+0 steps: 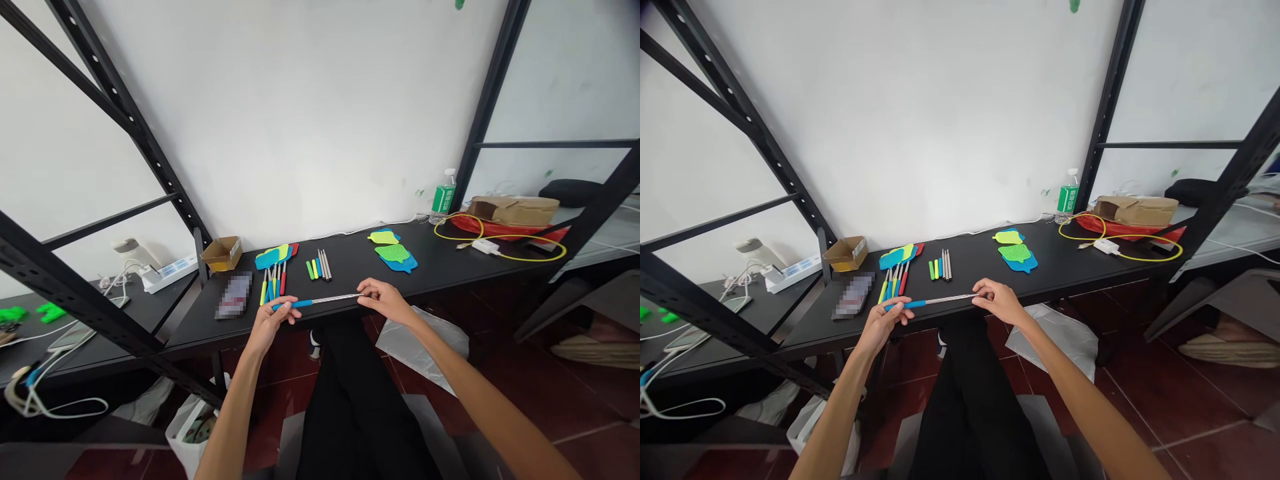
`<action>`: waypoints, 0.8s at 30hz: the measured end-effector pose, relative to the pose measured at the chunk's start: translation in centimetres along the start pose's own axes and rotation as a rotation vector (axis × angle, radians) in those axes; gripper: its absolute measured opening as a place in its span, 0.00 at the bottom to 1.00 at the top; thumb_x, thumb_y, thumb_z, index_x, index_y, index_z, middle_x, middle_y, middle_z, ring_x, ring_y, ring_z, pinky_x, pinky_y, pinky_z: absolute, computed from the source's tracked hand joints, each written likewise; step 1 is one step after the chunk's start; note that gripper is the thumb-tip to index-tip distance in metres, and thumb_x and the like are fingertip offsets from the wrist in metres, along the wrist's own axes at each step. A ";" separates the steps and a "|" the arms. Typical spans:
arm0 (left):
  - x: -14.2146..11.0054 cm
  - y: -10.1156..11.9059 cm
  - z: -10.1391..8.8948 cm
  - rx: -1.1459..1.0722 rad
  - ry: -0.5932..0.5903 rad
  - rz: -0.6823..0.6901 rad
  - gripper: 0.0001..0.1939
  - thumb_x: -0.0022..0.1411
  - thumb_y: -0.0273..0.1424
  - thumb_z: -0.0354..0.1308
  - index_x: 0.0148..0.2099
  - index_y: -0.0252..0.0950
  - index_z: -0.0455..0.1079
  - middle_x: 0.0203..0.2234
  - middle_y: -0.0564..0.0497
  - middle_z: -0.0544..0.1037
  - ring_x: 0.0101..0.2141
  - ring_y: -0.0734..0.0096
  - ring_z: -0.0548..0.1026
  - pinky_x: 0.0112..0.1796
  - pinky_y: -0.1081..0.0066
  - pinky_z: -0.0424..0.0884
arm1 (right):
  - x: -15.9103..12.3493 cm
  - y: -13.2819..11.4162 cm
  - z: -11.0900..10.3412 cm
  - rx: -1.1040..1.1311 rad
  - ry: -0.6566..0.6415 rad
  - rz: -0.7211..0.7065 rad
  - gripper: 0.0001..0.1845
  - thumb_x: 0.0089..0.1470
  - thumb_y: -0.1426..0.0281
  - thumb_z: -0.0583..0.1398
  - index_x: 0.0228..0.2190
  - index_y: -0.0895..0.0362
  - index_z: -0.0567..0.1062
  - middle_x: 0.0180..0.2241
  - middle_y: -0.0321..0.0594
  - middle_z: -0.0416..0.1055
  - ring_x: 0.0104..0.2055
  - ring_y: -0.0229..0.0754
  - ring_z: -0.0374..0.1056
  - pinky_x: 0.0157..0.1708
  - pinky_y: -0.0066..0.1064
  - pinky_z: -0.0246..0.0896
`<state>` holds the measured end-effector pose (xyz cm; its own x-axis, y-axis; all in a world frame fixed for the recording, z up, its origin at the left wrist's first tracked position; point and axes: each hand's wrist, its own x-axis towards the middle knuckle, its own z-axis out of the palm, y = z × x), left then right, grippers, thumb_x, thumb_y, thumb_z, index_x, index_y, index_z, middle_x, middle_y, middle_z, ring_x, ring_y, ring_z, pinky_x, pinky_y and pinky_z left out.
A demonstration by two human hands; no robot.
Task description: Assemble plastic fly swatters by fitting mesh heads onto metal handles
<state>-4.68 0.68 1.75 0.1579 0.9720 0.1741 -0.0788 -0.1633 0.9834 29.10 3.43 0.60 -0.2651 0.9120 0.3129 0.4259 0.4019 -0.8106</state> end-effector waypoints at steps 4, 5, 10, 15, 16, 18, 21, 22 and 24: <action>-0.1 0.1 0.0 -0.001 -0.006 0.000 0.19 0.61 0.41 0.65 0.47 0.31 0.77 0.29 0.44 0.81 0.27 0.69 0.74 0.33 0.69 0.71 | 0.0 -0.1 0.0 -0.008 -0.029 -0.019 0.14 0.56 0.55 0.60 0.31 0.53 0.76 0.29 0.35 0.77 0.26 0.38 0.62 0.30 0.31 0.54; -0.1 0.1 0.0 0.001 -0.007 0.000 0.19 0.62 0.41 0.65 0.47 0.31 0.77 0.29 0.44 0.81 0.27 0.69 0.74 0.33 0.69 0.71 | 0.0 -0.2 0.0 -0.021 -0.036 -0.019 0.17 0.58 0.54 0.58 0.29 0.54 0.77 0.27 0.36 0.77 0.26 0.39 0.62 0.30 0.31 0.53; -0.1 0.1 -0.1 0.011 -0.005 -0.002 0.19 0.61 0.41 0.65 0.47 0.31 0.77 0.29 0.44 0.81 0.27 0.69 0.74 0.33 0.69 0.71 | 0.0 -0.4 -0.1 -0.038 -0.034 -0.004 0.22 0.60 0.52 0.55 0.29 0.54 0.78 0.28 0.37 0.78 0.25 0.39 0.63 0.30 0.31 0.54; -0.1 0.2 0.0 0.004 -0.011 0.002 0.18 0.62 0.41 0.65 0.47 0.32 0.77 0.29 0.45 0.82 0.27 0.70 0.74 0.33 0.70 0.71 | 0.0 0.0 0.0 -0.005 -0.001 -0.001 0.14 0.53 0.57 0.63 0.38 0.51 0.75 0.32 0.34 0.78 0.25 0.38 0.61 0.31 0.31 0.55; -0.1 0.2 0.0 0.004 -0.013 0.002 0.18 0.62 0.41 0.65 0.47 0.32 0.77 0.29 0.45 0.82 0.27 0.70 0.74 0.33 0.70 0.71 | 0.0 0.0 0.0 -0.009 0.001 -0.006 0.13 0.53 0.57 0.63 0.36 0.52 0.75 0.31 0.34 0.78 0.25 0.38 0.61 0.31 0.31 0.55; -0.1 0.3 0.0 0.005 -0.013 0.001 0.18 0.62 0.41 0.65 0.47 0.32 0.77 0.29 0.45 0.82 0.27 0.70 0.74 0.33 0.70 0.71 | 0.0 0.0 0.0 -0.015 -0.016 -0.009 0.13 0.55 0.56 0.61 0.32 0.53 0.76 0.29 0.34 0.77 0.25 0.38 0.61 0.30 0.31 0.54; -0.1 0.3 0.0 0.014 -0.008 0.000 0.18 0.61 0.41 0.65 0.47 0.32 0.77 0.29 0.45 0.81 0.27 0.69 0.74 0.33 0.70 0.71 | 0.0 -0.2 0.0 -0.055 -0.031 -0.009 0.22 0.60 0.52 0.55 0.27 0.54 0.78 0.26 0.37 0.76 0.25 0.39 0.62 0.30 0.32 0.54; -0.1 0.3 0.0 0.015 -0.006 0.000 0.19 0.61 0.41 0.65 0.47 0.32 0.77 0.29 0.45 0.81 0.27 0.69 0.74 0.33 0.69 0.71 | 0.0 -0.3 0.0 -0.066 -0.031 -0.012 0.24 0.61 0.52 0.54 0.25 0.54 0.78 0.26 0.38 0.76 0.25 0.40 0.62 0.30 0.32 0.54; -0.1 0.3 0.0 0.014 -0.002 0.002 0.19 0.61 0.42 0.65 0.47 0.32 0.77 0.29 0.45 0.81 0.27 0.69 0.74 0.33 0.69 0.71 | 0.0 -0.4 -0.1 -0.054 -0.027 -0.011 0.23 0.61 0.51 0.54 0.28 0.54 0.79 0.27 0.38 0.77 0.26 0.40 0.63 0.30 0.32 0.54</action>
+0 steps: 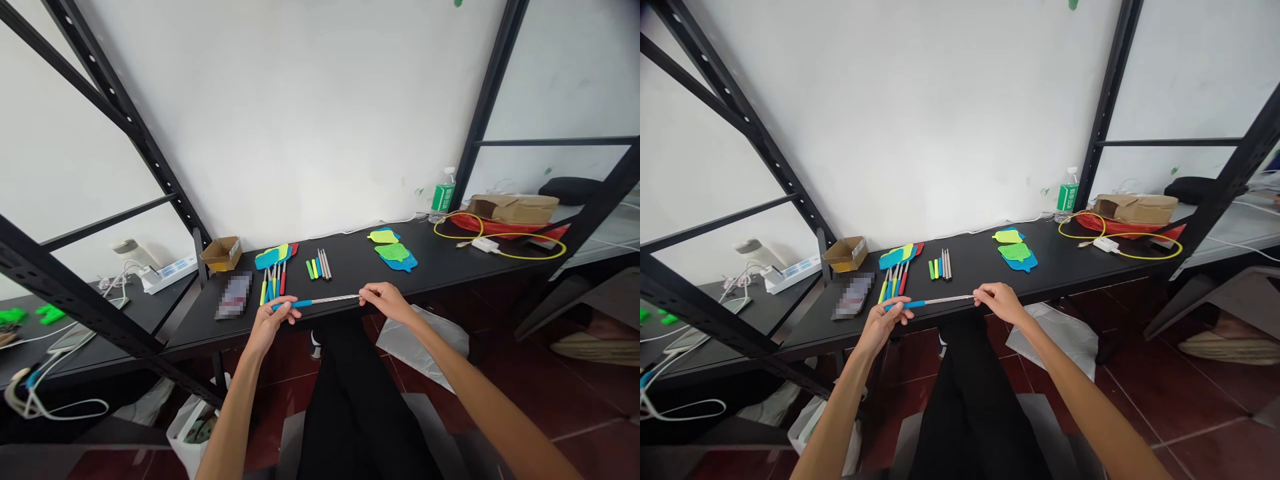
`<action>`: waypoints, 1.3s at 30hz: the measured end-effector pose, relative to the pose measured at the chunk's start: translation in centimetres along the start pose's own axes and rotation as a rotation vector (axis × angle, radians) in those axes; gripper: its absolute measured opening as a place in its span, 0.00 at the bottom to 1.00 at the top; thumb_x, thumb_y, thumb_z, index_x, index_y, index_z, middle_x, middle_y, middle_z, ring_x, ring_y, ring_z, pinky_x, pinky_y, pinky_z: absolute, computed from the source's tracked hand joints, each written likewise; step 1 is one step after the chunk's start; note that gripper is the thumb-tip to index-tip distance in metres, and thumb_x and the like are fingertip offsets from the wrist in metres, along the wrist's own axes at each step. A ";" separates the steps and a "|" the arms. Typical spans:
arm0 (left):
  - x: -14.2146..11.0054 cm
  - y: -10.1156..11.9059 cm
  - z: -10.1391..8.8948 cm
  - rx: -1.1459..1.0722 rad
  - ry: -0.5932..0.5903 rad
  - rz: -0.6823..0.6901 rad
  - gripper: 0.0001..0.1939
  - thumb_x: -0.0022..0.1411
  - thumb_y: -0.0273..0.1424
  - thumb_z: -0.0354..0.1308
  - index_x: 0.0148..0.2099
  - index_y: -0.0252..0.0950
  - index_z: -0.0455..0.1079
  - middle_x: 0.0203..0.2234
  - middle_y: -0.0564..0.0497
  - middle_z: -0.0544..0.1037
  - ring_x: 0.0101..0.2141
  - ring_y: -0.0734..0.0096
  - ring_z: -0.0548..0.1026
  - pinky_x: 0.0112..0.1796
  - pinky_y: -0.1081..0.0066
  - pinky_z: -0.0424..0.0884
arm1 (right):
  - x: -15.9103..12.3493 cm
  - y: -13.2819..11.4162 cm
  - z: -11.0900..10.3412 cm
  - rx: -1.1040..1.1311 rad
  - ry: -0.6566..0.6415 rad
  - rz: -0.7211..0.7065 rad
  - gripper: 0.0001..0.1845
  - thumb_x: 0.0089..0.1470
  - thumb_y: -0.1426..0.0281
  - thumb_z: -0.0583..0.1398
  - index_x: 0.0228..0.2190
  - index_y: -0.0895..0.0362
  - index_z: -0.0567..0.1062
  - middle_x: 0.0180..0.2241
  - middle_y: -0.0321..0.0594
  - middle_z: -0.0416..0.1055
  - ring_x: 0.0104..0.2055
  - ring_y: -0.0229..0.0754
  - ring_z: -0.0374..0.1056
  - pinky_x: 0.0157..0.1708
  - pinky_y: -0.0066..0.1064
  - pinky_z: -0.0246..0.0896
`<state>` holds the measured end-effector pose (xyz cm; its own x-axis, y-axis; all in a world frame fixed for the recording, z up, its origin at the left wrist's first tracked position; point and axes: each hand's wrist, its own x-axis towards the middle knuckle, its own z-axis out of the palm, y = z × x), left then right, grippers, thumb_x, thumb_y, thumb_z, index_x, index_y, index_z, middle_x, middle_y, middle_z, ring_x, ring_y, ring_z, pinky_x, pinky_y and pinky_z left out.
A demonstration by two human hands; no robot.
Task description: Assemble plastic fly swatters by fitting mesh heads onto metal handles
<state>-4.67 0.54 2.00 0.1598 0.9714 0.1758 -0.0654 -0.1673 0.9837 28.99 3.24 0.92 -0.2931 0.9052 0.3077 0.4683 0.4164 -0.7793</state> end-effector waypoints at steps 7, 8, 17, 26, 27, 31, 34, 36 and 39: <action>0.0 0.0 0.0 -0.004 -0.009 0.000 0.19 0.61 0.41 0.65 0.47 0.32 0.77 0.29 0.45 0.82 0.27 0.69 0.74 0.33 0.69 0.71 | 0.2 0.6 0.3 0.062 0.026 -0.001 0.12 0.53 0.57 0.63 0.34 0.52 0.75 0.29 0.34 0.76 0.25 0.37 0.60 0.30 0.31 0.54; 0.0 0.0 -0.1 -0.002 -0.006 0.000 0.19 0.61 0.42 0.65 0.47 0.32 0.77 0.29 0.45 0.82 0.27 0.69 0.74 0.33 0.69 0.71 | 0.2 0.6 0.3 0.069 0.016 0.001 0.12 0.54 0.57 0.63 0.33 0.53 0.75 0.28 0.34 0.76 0.25 0.38 0.61 0.29 0.31 0.53; 0.2 -0.1 -0.1 -0.019 0.009 -0.008 0.19 0.60 0.41 0.66 0.46 0.31 0.77 0.28 0.45 0.81 0.26 0.70 0.74 0.32 0.70 0.71 | 0.1 0.2 0.1 0.049 0.003 0.019 0.17 0.59 0.53 0.58 0.34 0.52 0.78 0.30 0.36 0.79 0.26 0.39 0.63 0.30 0.31 0.54; 0.3 -0.2 -0.3 -0.021 -0.001 -0.012 0.19 0.61 0.40 0.66 0.47 0.31 0.77 0.28 0.45 0.81 0.26 0.71 0.74 0.32 0.71 0.71 | 0.3 0.6 0.2 0.045 0.041 0.027 0.12 0.51 0.59 0.64 0.36 0.52 0.74 0.34 0.34 0.77 0.24 0.35 0.60 0.30 0.30 0.55; 0.3 -0.2 -0.3 -0.022 -0.004 -0.017 0.19 0.61 0.40 0.66 0.47 0.31 0.77 0.29 0.45 0.82 0.26 0.71 0.73 0.33 0.71 0.71 | 0.3 0.5 0.3 0.047 0.045 0.024 0.11 0.51 0.60 0.64 0.35 0.52 0.74 0.33 0.33 0.77 0.25 0.35 0.60 0.31 0.30 0.55; 0.2 -0.2 -0.2 -0.020 -0.006 -0.020 0.19 0.61 0.40 0.66 0.48 0.31 0.77 0.29 0.45 0.82 0.26 0.71 0.73 0.33 0.70 0.71 | 0.2 0.4 0.3 0.052 0.044 0.020 0.10 0.53 0.60 0.63 0.29 0.53 0.73 0.28 0.32 0.75 0.25 0.37 0.61 0.30 0.30 0.54; 0.2 -0.1 -0.1 -0.014 0.002 -0.014 0.19 0.61 0.40 0.66 0.47 0.31 0.77 0.28 0.45 0.81 0.26 0.70 0.73 0.32 0.70 0.71 | 0.3 0.5 0.3 0.069 0.042 0.020 0.09 0.53 0.60 0.64 0.32 0.53 0.74 0.30 0.33 0.77 0.25 0.37 0.61 0.31 0.31 0.54; 0.2 -0.2 -0.1 -0.018 0.006 -0.013 0.19 0.61 0.40 0.66 0.47 0.31 0.77 0.28 0.45 0.81 0.26 0.71 0.73 0.32 0.71 0.71 | 0.3 0.5 0.3 0.066 0.049 0.019 0.11 0.52 0.61 0.64 0.36 0.52 0.74 0.31 0.32 0.78 0.25 0.37 0.61 0.32 0.31 0.55; 0.2 -0.2 -0.2 -0.031 0.005 -0.016 0.18 0.61 0.40 0.66 0.47 0.31 0.77 0.28 0.45 0.81 0.26 0.71 0.73 0.32 0.71 0.71 | 0.3 0.5 0.2 0.044 0.050 0.034 0.11 0.50 0.60 0.66 0.34 0.52 0.76 0.33 0.33 0.79 0.25 0.36 0.62 0.32 0.30 0.55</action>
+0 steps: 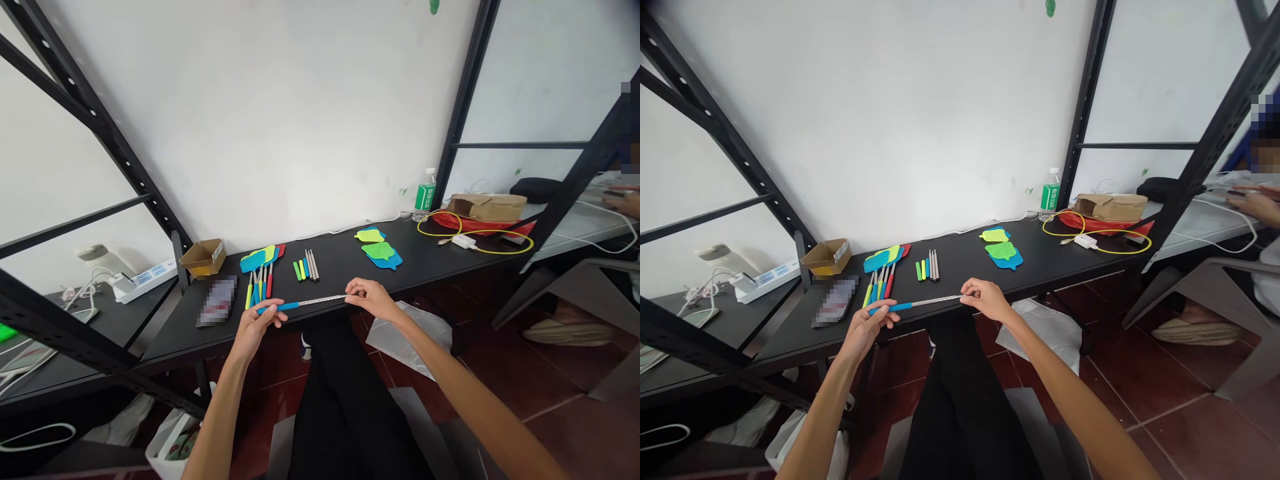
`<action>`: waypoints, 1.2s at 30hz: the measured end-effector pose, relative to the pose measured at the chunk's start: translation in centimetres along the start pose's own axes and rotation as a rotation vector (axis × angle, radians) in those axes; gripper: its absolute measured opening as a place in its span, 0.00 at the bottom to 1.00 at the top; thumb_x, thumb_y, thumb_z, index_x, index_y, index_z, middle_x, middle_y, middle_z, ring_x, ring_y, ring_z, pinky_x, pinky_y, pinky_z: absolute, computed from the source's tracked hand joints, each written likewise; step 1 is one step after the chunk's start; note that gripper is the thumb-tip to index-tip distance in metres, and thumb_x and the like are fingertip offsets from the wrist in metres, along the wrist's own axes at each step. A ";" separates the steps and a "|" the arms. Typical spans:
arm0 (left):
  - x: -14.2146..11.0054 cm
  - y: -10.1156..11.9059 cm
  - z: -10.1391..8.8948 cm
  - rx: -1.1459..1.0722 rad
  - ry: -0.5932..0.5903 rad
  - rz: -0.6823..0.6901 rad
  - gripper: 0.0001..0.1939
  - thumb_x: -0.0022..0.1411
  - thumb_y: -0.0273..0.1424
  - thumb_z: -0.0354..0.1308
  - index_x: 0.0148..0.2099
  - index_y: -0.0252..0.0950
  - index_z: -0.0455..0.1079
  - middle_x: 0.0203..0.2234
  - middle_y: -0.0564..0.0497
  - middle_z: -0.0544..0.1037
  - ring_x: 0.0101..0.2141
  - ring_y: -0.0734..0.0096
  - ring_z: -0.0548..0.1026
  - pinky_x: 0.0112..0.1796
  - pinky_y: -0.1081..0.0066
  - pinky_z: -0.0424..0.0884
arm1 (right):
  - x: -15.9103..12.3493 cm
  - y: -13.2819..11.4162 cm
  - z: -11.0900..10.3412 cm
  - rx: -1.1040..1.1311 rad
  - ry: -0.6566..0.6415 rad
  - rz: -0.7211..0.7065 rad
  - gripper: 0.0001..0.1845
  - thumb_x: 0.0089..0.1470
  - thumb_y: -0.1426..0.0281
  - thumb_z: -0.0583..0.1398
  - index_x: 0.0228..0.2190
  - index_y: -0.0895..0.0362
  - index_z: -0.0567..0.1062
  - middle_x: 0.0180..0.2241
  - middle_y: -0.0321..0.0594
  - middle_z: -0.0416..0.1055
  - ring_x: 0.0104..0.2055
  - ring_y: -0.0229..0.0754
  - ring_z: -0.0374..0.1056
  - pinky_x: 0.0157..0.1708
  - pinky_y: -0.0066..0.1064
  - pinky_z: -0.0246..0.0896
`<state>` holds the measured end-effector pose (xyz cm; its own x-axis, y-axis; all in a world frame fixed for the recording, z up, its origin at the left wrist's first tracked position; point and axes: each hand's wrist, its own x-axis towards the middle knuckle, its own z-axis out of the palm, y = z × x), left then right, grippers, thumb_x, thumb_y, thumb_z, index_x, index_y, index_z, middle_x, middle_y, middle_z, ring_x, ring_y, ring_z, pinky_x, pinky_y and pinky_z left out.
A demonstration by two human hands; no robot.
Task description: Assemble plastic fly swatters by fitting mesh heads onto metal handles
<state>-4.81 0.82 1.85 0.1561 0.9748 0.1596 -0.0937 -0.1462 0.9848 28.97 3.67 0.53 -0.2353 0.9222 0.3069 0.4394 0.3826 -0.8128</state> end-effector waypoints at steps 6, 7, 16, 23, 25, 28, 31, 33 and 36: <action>0.1 0.0 -0.1 -0.002 0.000 -0.006 0.19 0.61 0.39 0.66 0.47 0.30 0.77 0.28 0.44 0.81 0.26 0.71 0.74 0.32 0.71 0.71 | -0.1 -0.5 0.0 0.078 -0.046 0.015 0.10 0.53 0.60 0.64 0.31 0.53 0.76 0.29 0.35 0.79 0.26 0.37 0.66 0.30 0.30 0.55; 0.1 0.0 -0.1 -0.002 0.001 -0.006 0.19 0.61 0.40 0.66 0.47 0.30 0.77 0.27 0.44 0.81 0.26 0.71 0.74 0.31 0.71 0.71 | -0.1 -0.5 0.0 0.081 -0.051 0.014 0.10 0.54 0.60 0.63 0.31 0.54 0.76 0.29 0.35 0.79 0.26 0.38 0.67 0.30 0.29 0.55; 0.1 0.1 -0.1 -0.005 0.002 -0.014 0.19 0.60 0.39 0.67 0.48 0.30 0.77 0.29 0.44 0.81 0.27 0.69 0.74 0.32 0.70 0.72 | -0.2 -0.8 -0.2 -0.047 -0.026 -0.028 0.25 0.64 0.56 0.54 0.23 0.54 0.79 0.31 0.36 0.80 0.27 0.38 0.68 0.32 0.30 0.54; 0.0 0.4 0.2 0.001 0.023 -0.009 0.19 0.59 0.40 0.67 0.46 0.31 0.77 0.28 0.44 0.81 0.25 0.70 0.73 0.32 0.70 0.71 | -0.2 -0.9 -0.2 0.048 -0.042 -0.016 0.10 0.55 0.61 0.63 0.38 0.52 0.74 0.28 0.31 0.79 0.24 0.37 0.64 0.30 0.30 0.54; 0.0 0.4 0.3 0.000 0.024 -0.010 0.19 0.59 0.40 0.68 0.46 0.31 0.77 0.28 0.45 0.81 0.25 0.70 0.73 0.32 0.70 0.71 | -0.2 -0.8 -0.1 0.063 -0.043 -0.023 0.08 0.55 0.62 0.62 0.34 0.52 0.73 0.28 0.32 0.79 0.25 0.37 0.65 0.31 0.29 0.54; 0.0 0.5 0.3 0.007 0.015 -0.009 0.19 0.60 0.40 0.67 0.47 0.31 0.77 0.28 0.44 0.81 0.26 0.70 0.73 0.32 0.70 0.71 | -0.2 -0.6 0.0 0.086 -0.054 -0.004 0.09 0.56 0.61 0.62 0.32 0.53 0.74 0.27 0.33 0.79 0.27 0.38 0.67 0.31 0.29 0.55; -0.1 0.4 0.2 0.027 -0.001 -0.013 0.19 0.60 0.41 0.66 0.47 0.31 0.77 0.29 0.44 0.82 0.27 0.69 0.73 0.33 0.69 0.71 | -0.1 -0.5 0.0 0.050 -0.049 0.016 0.12 0.58 0.58 0.60 0.30 0.54 0.76 0.26 0.34 0.79 0.26 0.38 0.66 0.30 0.29 0.54; -0.1 0.3 0.2 0.031 -0.007 -0.011 0.20 0.60 0.41 0.66 0.48 0.31 0.77 0.29 0.44 0.82 0.27 0.69 0.73 0.33 0.69 0.71 | -0.2 -0.6 0.0 0.003 -0.042 0.009 0.16 0.59 0.57 0.58 0.28 0.54 0.77 0.26 0.35 0.79 0.24 0.37 0.63 0.29 0.30 0.53; -0.1 0.2 0.1 0.022 -0.001 -0.003 0.19 0.60 0.40 0.66 0.48 0.31 0.77 0.29 0.44 0.82 0.27 0.69 0.73 0.33 0.69 0.71 | -0.2 -0.7 0.0 -0.019 -0.041 -0.003 0.18 0.61 0.56 0.57 0.27 0.53 0.77 0.27 0.35 0.79 0.23 0.37 0.62 0.29 0.30 0.52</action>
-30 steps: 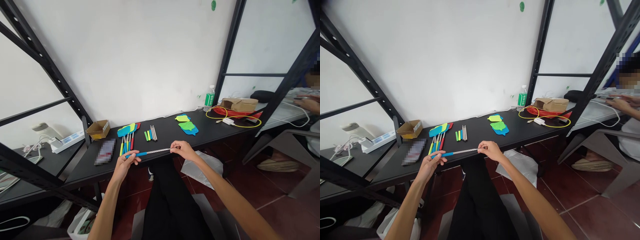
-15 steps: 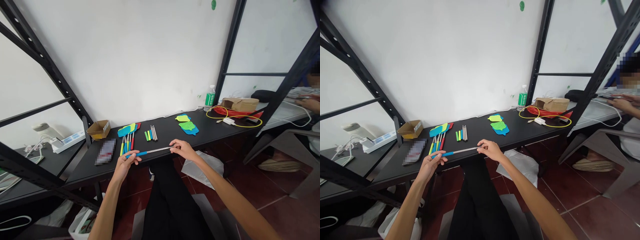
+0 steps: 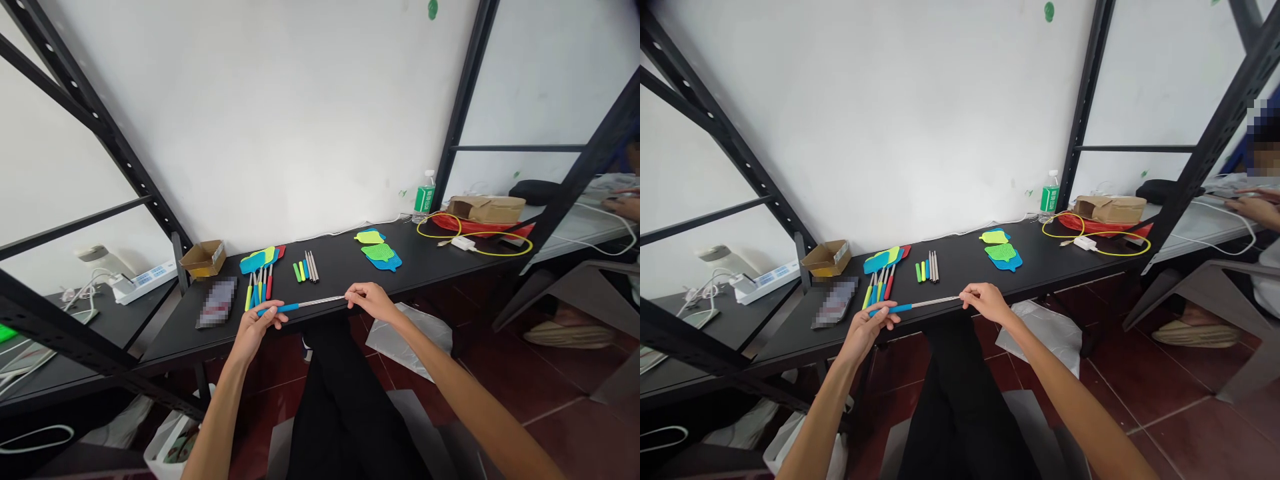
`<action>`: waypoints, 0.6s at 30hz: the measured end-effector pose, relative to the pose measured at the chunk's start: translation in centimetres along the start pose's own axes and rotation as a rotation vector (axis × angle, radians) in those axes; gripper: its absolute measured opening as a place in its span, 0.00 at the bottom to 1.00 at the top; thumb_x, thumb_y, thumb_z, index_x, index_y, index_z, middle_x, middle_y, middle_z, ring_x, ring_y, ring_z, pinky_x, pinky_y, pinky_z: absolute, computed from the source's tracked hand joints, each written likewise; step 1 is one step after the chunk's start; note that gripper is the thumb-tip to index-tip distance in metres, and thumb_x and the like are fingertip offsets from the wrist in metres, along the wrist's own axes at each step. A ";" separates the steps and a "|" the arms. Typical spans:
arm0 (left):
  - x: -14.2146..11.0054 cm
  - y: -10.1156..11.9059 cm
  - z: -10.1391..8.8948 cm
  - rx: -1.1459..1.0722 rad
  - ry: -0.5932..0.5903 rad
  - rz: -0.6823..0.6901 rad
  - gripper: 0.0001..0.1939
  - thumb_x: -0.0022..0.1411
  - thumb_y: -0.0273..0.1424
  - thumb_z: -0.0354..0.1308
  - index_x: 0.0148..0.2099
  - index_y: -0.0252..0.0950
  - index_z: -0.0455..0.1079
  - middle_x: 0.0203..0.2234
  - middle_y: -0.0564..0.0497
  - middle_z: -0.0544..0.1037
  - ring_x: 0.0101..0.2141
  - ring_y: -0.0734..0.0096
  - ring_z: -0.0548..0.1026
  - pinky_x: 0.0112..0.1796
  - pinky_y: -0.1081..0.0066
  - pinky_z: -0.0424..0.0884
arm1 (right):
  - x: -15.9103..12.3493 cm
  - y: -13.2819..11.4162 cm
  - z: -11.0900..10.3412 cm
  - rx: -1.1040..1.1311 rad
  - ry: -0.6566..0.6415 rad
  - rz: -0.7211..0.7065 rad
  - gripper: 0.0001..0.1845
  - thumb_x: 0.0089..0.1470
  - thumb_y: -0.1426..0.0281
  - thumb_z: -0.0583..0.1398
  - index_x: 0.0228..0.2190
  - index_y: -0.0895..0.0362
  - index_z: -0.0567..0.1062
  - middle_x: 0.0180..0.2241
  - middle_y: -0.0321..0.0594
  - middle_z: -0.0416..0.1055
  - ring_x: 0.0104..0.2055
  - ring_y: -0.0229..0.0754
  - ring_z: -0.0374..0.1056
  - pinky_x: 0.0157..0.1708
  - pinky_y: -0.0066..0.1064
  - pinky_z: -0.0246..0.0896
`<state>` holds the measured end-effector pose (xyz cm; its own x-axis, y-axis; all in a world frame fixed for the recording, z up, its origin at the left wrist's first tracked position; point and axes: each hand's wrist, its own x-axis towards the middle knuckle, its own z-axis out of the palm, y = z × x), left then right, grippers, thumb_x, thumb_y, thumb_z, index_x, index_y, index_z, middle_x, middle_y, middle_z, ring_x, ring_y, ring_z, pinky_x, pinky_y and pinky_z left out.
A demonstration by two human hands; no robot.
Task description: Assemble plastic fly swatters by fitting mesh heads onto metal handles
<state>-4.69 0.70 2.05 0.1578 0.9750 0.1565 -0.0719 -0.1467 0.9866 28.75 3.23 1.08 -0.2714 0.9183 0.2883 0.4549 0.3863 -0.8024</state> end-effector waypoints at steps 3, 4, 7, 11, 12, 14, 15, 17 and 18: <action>0.1 -0.1 -0.1 -0.009 0.004 -0.001 0.19 0.61 0.40 0.66 0.48 0.31 0.77 0.30 0.44 0.82 0.27 0.70 0.73 0.33 0.69 0.71 | 0.0 0.1 0.0 0.045 -0.004 0.003 0.14 0.58 0.56 0.59 0.36 0.52 0.77 0.28 0.35 0.79 0.25 0.39 0.66 0.30 0.30 0.55; 0.1 -0.1 -0.1 -0.009 0.003 -0.002 0.19 0.61 0.40 0.66 0.48 0.31 0.77 0.30 0.44 0.82 0.27 0.70 0.73 0.33 0.69 0.71 | 0.1 0.1 0.0 0.056 -0.005 0.003 0.14 0.57 0.57 0.60 0.38 0.52 0.77 0.28 0.34 0.79 0.26 0.39 0.66 0.31 0.30 0.56; 0.0 0.0 -0.1 -0.003 0.002 -0.003 0.19 0.61 0.40 0.66 0.48 0.31 0.77 0.29 0.44 0.82 0.27 0.69 0.73 0.33 0.69 0.71 | 0.1 0.3 0.1 0.059 -0.003 -0.008 0.12 0.54 0.58 0.62 0.37 0.52 0.75 0.28 0.33 0.79 0.25 0.38 0.65 0.31 0.30 0.56; -0.1 0.3 0.1 0.014 0.006 0.000 0.20 0.61 0.41 0.66 0.47 0.30 0.77 0.29 0.43 0.81 0.27 0.69 0.74 0.33 0.68 0.71 | 0.1 0.4 0.1 0.066 -0.007 -0.016 0.12 0.56 0.58 0.60 0.32 0.53 0.76 0.28 0.35 0.78 0.26 0.39 0.66 0.30 0.30 0.56; -0.1 0.3 0.1 0.015 0.005 0.002 0.20 0.61 0.41 0.66 0.47 0.31 0.77 0.29 0.44 0.81 0.27 0.69 0.74 0.33 0.68 0.71 | 0.0 0.3 0.0 0.048 -0.005 -0.017 0.13 0.58 0.57 0.60 0.31 0.53 0.76 0.27 0.35 0.78 0.25 0.39 0.65 0.30 0.30 0.55; -0.1 0.3 0.2 0.010 0.006 0.005 0.20 0.60 0.42 0.66 0.47 0.31 0.77 0.29 0.44 0.81 0.26 0.69 0.74 0.32 0.69 0.71 | 0.0 0.2 0.0 -0.007 0.005 -0.028 0.18 0.60 0.56 0.57 0.28 0.54 0.77 0.27 0.35 0.78 0.24 0.38 0.64 0.29 0.30 0.53; -0.1 0.3 0.2 0.006 0.007 0.005 0.20 0.60 0.42 0.66 0.47 0.30 0.77 0.29 0.44 0.81 0.26 0.69 0.74 0.32 0.69 0.71 | 0.0 0.2 -0.1 -0.034 0.012 -0.033 0.20 0.61 0.55 0.56 0.26 0.54 0.78 0.26 0.35 0.78 0.24 0.37 0.63 0.29 0.30 0.52; -0.1 0.3 0.2 -0.001 0.009 0.004 0.21 0.60 0.41 0.67 0.47 0.30 0.77 0.28 0.44 0.81 0.26 0.70 0.73 0.32 0.69 0.71 | 0.0 0.1 -0.1 -0.055 0.020 -0.034 0.22 0.62 0.54 0.55 0.25 0.54 0.78 0.27 0.35 0.78 0.24 0.37 0.63 0.29 0.30 0.52; -0.1 0.3 0.2 -0.001 0.009 0.002 0.21 0.59 0.41 0.67 0.47 0.30 0.77 0.29 0.44 0.81 0.26 0.70 0.73 0.32 0.69 0.71 | 0.0 0.1 -0.1 -0.045 0.019 -0.027 0.22 0.62 0.54 0.55 0.26 0.53 0.78 0.28 0.35 0.79 0.24 0.38 0.64 0.29 0.30 0.53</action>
<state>-4.50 0.51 2.38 0.1485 0.9762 0.1582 -0.0737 -0.1486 0.9861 28.87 3.23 1.07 -0.2679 0.9089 0.3197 0.4857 0.4140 -0.7699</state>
